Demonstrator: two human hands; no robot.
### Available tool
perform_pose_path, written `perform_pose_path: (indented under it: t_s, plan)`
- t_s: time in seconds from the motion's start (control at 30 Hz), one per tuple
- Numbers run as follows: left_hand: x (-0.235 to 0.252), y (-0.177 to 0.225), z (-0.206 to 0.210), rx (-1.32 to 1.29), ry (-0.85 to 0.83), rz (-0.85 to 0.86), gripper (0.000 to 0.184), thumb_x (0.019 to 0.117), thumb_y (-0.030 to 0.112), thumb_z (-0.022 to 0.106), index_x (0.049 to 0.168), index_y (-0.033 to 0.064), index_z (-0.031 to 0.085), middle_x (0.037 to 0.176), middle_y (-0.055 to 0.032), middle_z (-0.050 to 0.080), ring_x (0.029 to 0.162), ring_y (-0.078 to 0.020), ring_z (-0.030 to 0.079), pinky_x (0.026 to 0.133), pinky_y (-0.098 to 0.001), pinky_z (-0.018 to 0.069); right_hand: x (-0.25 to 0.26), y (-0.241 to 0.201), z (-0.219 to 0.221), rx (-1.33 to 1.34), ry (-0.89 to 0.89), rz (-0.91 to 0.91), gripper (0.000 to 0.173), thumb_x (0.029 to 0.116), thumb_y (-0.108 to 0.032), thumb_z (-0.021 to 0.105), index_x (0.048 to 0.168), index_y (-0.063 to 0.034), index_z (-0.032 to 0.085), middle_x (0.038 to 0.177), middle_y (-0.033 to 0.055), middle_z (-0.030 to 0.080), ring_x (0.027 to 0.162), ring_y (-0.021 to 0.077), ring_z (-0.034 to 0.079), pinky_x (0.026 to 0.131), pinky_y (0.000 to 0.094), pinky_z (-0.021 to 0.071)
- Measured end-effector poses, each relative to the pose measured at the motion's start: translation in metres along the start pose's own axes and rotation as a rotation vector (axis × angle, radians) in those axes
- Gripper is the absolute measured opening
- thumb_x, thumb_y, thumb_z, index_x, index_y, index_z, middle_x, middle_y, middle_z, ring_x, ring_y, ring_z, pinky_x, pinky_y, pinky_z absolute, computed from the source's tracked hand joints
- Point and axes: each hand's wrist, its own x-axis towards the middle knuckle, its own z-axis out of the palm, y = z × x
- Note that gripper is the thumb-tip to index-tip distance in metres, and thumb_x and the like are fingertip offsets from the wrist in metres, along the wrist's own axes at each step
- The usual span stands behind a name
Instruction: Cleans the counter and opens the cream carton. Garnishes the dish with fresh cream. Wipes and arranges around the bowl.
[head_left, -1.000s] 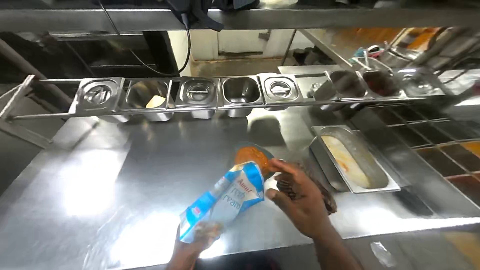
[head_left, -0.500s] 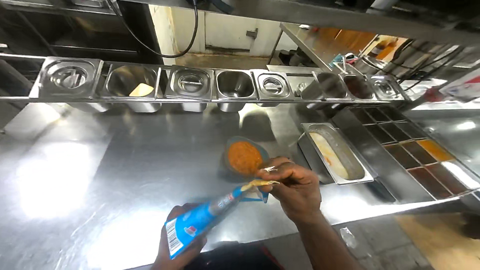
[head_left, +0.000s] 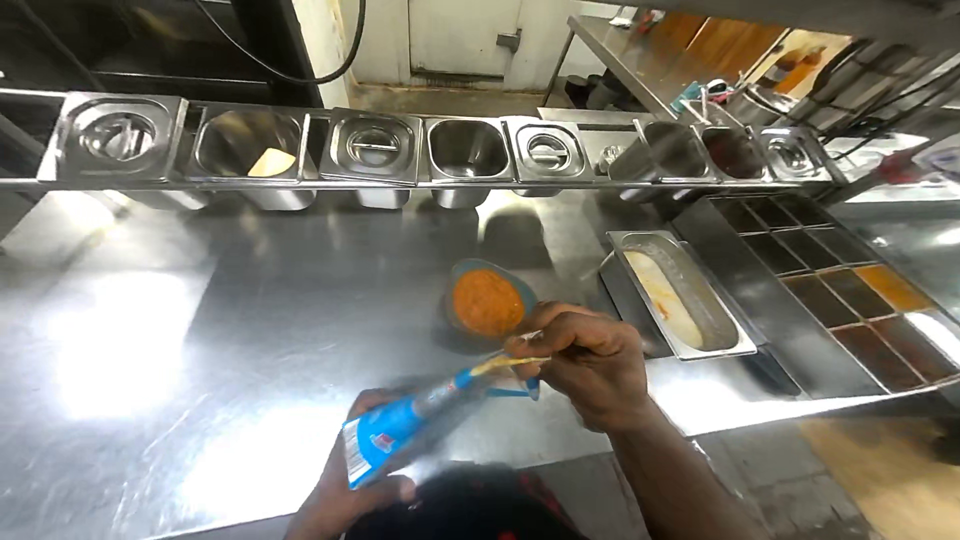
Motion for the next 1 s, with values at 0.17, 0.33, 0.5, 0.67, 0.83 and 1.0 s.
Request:
perform_pose_path:
  t_s: [0.17, 0.33, 0.5, 0.67, 0.83, 1.0]
  plan:
    - [0.023, 0.001, 0.029, 0.053, 0.019, -0.243, 0.086, 0.0702, 0.030, 0.095, 0.140, 0.0050, 0.050, 0.119, -0.0115, 0.071, 0.104, -0.0222, 0.072, 0.088, -0.0390, 0.0631, 0.005, 0.001, -0.006, -0.277, 0.133, 0.301, 0.005, 0.0903, -0.016, 0.077, 0.091, -0.0120, 0.074, 0.077, -0.0017, 0.071, 0.057, 0.0062, 0.062, 0.050, 0.0207, 0.0541]
    - [0.050, -0.019, 0.067, 0.364, -0.263, -0.748, 0.086, 0.0606, 0.033, 0.097, 0.133, 0.0080, 0.058, 0.116, -0.0010, 0.071, 0.107, -0.0086, 0.068, 0.097, -0.0319, 0.0575, 0.018, 0.037, -0.032, -0.503, 0.066, 0.794, 0.012, 0.0905, -0.021, 0.078, 0.090, -0.0092, 0.074, 0.074, 0.0044, 0.070, 0.063, 0.0158, 0.066, 0.060, 0.0373, 0.0568]
    - [0.044, -0.040, 0.083, 0.084, -0.247, -0.853, 0.068, 0.0631, 0.013, 0.096, 0.122, 0.0037, 0.062, 0.109, -0.0040, 0.074, 0.101, -0.0139, 0.072, 0.093, -0.0341, 0.0606, -0.002, 0.073, -0.054, -0.380, 0.051, 1.068, 0.017, 0.0904, -0.016, 0.078, 0.091, -0.0003, 0.070, 0.075, 0.0131, 0.069, 0.064, 0.0220, 0.067, 0.061, 0.0398, 0.0577]
    - [0.040, -0.045, 0.088, 0.007, -0.196, -0.902, 0.063, 0.0654, 0.008, 0.093, 0.120, 0.0032, 0.063, 0.108, -0.0057, 0.074, 0.099, -0.0158, 0.072, 0.091, -0.0352, 0.0610, -0.005, 0.072, -0.052, -0.383, 0.083, 1.135, 0.017, 0.0894, -0.015, 0.079, 0.090, 0.0003, 0.070, 0.075, 0.0127, 0.069, 0.062, 0.0199, 0.065, 0.060, 0.0380, 0.0569]
    - [0.039, -0.049, 0.091, -0.025, -0.222, -0.862, 0.059, 0.0700, 0.015, 0.093, 0.120, 0.0032, 0.064, 0.107, -0.0053, 0.074, 0.098, -0.0146, 0.072, 0.090, -0.0348, 0.0609, 0.007, 0.058, -0.047, -0.387, 0.037, 1.121, 0.014, 0.0912, -0.012, 0.076, 0.088, -0.0002, 0.069, 0.072, 0.0116, 0.067, 0.059, 0.0182, 0.064, 0.056, 0.0343, 0.0553]
    - [0.068, -0.022, 0.108, -0.101, -0.231, -0.885, 0.068, 0.0658, 0.010, 0.094, 0.123, 0.0015, 0.057, 0.106, -0.0075, 0.071, 0.094, -0.0152, 0.072, 0.084, -0.0344, 0.0616, 0.018, 0.029, -0.047, -0.317, 0.057, 1.078, 0.011, 0.0905, -0.007, 0.075, 0.086, 0.0002, 0.068, 0.069, 0.0109, 0.065, 0.055, 0.0147, 0.061, 0.051, 0.0287, 0.0531]
